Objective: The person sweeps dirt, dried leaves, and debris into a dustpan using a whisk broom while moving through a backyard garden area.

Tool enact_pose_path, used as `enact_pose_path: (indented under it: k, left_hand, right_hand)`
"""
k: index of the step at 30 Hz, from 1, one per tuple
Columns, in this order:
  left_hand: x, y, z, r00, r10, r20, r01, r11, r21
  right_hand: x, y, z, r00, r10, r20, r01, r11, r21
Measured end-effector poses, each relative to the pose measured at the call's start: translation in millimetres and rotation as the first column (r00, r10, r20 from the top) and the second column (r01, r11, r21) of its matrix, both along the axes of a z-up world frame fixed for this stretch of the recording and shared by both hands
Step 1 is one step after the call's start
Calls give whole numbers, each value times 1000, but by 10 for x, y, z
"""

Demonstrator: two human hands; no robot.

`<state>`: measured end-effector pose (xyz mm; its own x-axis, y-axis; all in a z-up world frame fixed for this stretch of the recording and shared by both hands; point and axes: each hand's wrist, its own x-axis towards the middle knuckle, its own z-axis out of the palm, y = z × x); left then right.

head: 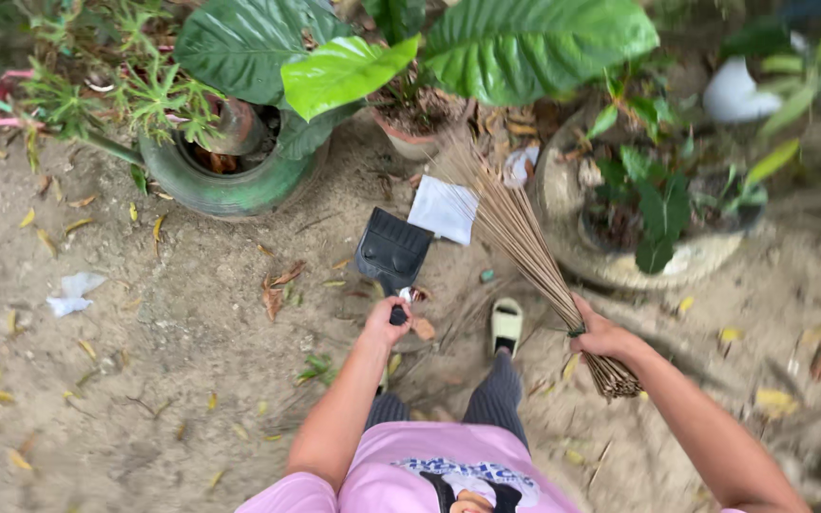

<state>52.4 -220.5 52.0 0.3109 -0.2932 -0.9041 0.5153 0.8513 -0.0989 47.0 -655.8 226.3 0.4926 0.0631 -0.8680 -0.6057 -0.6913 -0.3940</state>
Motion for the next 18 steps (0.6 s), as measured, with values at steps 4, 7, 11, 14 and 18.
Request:
enact_pose_path:
  k: [4, 7, 11, 14, 18]
  left_hand:
    - [195, -609, -80, 983, 184, -12, -184, 983, -19]
    - [405, -1103, -141, 944, 328, -39, -329, 942, -59]
    - [694, -1668, -339, 934, 357, -31, -358, 931, -72]
    - [783, -1957, -516, 915, 403, -26, -403, 908, -116]
    - [684, -2137, -480, 905, 424, -15, -424, 906, 2]
  right_hand:
    - [1398, -625, -534, 975, 222, 9, -221, 974, -60]
    - [2343, -922, -922, 874, 485, -22, -470, 834, -289]
    - [3037, -1148, -1371, 827, 562, -3, -486, 714, -504]
    - [3231, -1265, -1557, 855, 488, -177, -509, 720, -472]
    - [2778, -1338, -1162, 803, 519, -293, -581, 791, -192]
